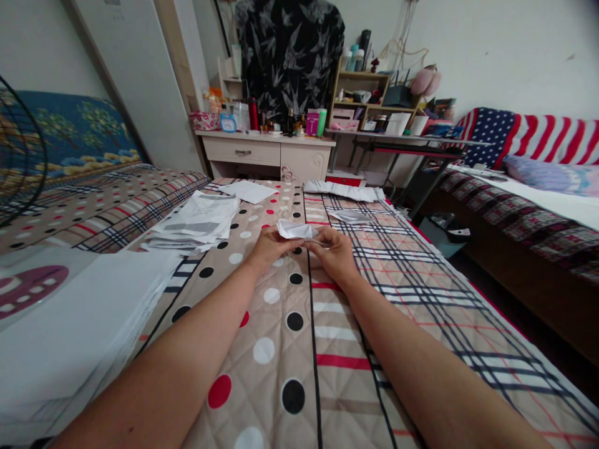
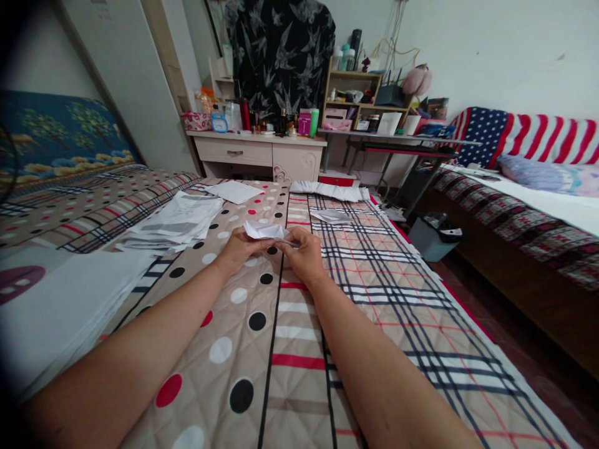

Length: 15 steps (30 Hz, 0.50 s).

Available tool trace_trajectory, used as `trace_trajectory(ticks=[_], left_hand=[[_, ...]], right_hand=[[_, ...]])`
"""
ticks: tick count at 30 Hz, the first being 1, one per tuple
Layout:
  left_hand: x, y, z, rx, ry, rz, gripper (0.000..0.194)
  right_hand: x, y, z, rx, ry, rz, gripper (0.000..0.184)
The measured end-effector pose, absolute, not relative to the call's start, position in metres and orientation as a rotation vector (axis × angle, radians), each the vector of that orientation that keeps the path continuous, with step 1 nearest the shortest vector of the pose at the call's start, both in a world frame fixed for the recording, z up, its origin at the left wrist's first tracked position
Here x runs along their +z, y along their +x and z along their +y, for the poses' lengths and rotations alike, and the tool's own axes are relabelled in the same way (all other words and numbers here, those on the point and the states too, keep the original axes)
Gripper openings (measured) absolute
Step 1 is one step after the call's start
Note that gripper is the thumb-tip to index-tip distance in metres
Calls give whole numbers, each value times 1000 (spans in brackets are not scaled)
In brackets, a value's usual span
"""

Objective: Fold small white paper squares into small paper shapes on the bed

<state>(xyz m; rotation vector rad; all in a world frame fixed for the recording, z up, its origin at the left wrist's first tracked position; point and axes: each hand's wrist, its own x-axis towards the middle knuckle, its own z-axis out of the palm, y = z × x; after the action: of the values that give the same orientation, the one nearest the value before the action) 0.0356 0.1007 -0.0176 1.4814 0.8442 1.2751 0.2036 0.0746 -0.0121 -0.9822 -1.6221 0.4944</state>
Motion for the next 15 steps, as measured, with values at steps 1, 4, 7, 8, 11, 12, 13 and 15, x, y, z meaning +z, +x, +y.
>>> trace_trajectory(ticks=[1, 4, 7, 8, 11, 12, 13, 15], left_hand=[[-17, 35, 101, 1274, 1483, 839, 41], [-15, 30, 105, 1359, 1513, 806, 60], [-13, 22, 110, 1422, 1727, 825, 66], [-12, 19, 111, 1404, 1857, 853, 60], [-10, 13, 110, 1306, 2240, 931, 38], [-10, 13, 109, 1280, 2340, 946, 34], [-10, 12, 109, 1257, 2428, 960, 32], [-11, 13, 107, 1189, 2587, 1003, 27]], right_hand=[[-13, 204, 75, 519, -1010, -1615, 21], [-15, 210, 78, 555, -1079, -1636, 20], [-17, 219, 82, 483, -1180, -1740, 13], [-17, 222, 84, 438, -1218, -1788, 9], [-18, 228, 86, 302, -1280, -1928, 1], [-18, 229, 86, 271, -1277, -1967, 3], [-18, 229, 86, 245, -1265, -2001, 5], [-18, 229, 86, 207, -1233, -2056, 9]])
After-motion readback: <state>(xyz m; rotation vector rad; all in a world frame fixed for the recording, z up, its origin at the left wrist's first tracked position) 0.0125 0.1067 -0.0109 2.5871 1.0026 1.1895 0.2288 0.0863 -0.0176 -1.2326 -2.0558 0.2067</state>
